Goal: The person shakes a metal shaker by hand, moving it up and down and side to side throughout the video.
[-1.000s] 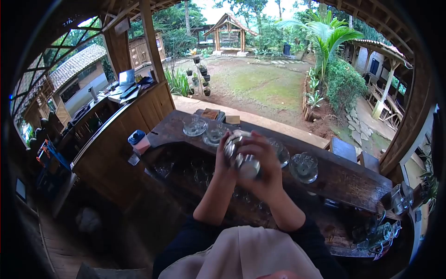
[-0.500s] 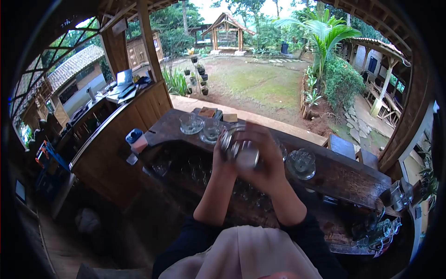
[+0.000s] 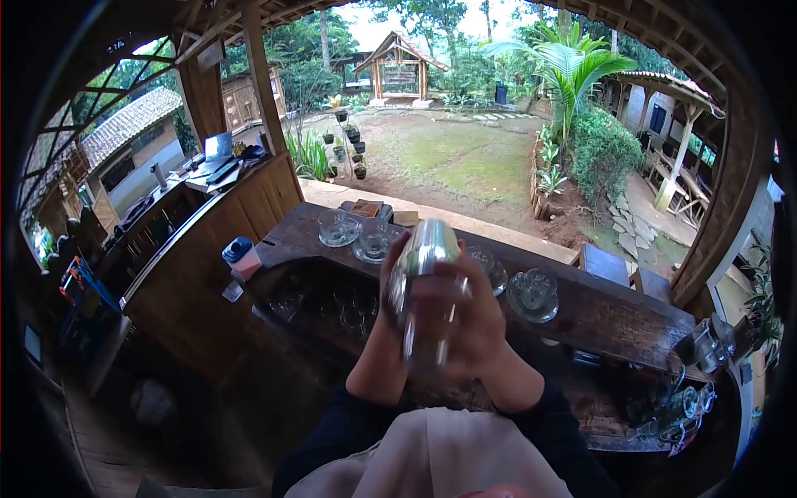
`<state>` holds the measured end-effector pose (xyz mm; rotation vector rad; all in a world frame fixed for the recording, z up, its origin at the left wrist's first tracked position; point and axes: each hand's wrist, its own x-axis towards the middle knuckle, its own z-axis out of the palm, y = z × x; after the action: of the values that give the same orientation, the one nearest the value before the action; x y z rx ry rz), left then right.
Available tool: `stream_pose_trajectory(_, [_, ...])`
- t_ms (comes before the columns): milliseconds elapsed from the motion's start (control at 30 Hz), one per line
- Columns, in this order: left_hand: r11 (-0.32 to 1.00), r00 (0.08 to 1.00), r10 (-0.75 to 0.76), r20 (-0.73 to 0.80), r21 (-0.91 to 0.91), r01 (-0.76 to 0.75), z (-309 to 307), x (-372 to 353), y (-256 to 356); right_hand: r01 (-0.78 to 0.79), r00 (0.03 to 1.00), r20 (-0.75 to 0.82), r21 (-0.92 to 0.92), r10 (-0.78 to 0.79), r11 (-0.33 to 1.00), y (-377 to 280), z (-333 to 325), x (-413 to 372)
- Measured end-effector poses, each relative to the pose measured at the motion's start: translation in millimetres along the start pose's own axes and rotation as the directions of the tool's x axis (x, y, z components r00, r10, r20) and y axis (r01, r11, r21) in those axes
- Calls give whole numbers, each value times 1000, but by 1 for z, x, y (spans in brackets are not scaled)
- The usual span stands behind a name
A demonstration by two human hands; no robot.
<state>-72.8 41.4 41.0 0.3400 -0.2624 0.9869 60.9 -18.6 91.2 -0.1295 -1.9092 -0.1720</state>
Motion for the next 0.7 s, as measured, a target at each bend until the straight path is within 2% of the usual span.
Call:
stream_pose_trajectory(33, [998, 998, 50, 44, 45, -52, 16, -10, -7, 184, 981, 67, -39, -181, 982, -18, -10, 5])
stream_pose_trajectory(67, [990, 991, 98, 94, 90, -106, 20, -16, -11, -111, 975, -223, -386, 25, 916, -19, 58, -25])
stream_pose_trajectory(100, [990, 990, 101, 95, 92, -110, 19, -16, -11, -572, 811, -524, -621, 260, 536, -19, 126, -54])
stream_pose_trajectory(133, [964, 940, 145, 310, 169, -205, 17, -15, -10, -571, 812, -524, -619, 258, 539, -12, 132, -61])
stream_pose_trajectory(167, [925, 847, 161, 506, 221, -308, 15, -17, -12, -633, 770, -511, -546, 381, 549, -10, 134, -65])
stream_pose_trajectory(200, [932, 946, 300, 125, 173, -318, 28, -25, -15, -341, 926, -240, -189, 293, 921, -1, 74, -45])
stream_pose_trajectory(233, [955, 968, 253, 5, 161, -250, -8, -13, 5, -188, 982, 29, 217, 187, 958, 8, 14, -24])
stream_pose_trajectory(267, [973, 974, 200, -111, 140, -184, -45, -1, 25, -70, 991, -108, 119, 83, 990, 32, 32, -28])
stream_pose_trajectory(300, [886, 885, 408, -226, 332, -323, -49, 3, 16, -403, 896, -131, 163, 425, 901, 31, 42, -19])
stream_pose_trajectory(333, [746, 741, 607, -286, 527, -407, -52, 10, 2, -400, 897, -131, 163, 421, 902, 28, 40, -19])
stream_pose_trajectory(367, [662, 729, 654, -203, 620, -421, -52, 8, -7, -422, 897, -85, 136, 435, 897, 25, 36, -19])
stream_pose_trajectory(400, [659, 735, 651, -191, 623, -422, -45, 3, -10, -442, 893, -45, 106, 449, 891, 19, 32, -16])
stream_pose_trajectory(433, [725, 826, 557, -88, 536, -433, -36, -5, -11, -302, 944, -94, 132, 315, 944, 0, 30, -15])
stream_pose_trajectory(467, [791, 887, 462, 17, 444, -421, -27, -18, -15, -304, 944, -92, 134, 318, 943, -20, 23, -17])
stream_pose_trajectory(500, [849, 919, 368, 138, 353, -393, -17, -31, -18, -50, 987, -145, 97, 64, 994, -37, 17, -20])
stream_pose_trajectory(533, [899, 924, 279, 261, 266, -347, -12, -43, -21, 202, 964, -186, 51, -190, 978, -51, 15, -29])
stream_pose_trajectory(567, [941, 902, 194, 387, 188, -282, -12, -53, -25, 409, 847, -419, 120, -327, 905, -55, 38, -45])
stream_pose_trajectory(600, [890, 792, 235, 563, 204, -409, -42, -52, -22, 412, 844, -423, 120, -329, 903, -45, 60, -67])
stream_pose_trajectory(667, [955, 946, 147, 290, 208, -212, -27, -69, -17, 405, 792, -528, 81, -305, 911, -27, 91, -100])
stream_pose_trajectory(700, [929, 928, 258, 270, 195, -315, -33, -62, -21, 201, 976, -92, 10, -199, 980, -29, 30, -61])
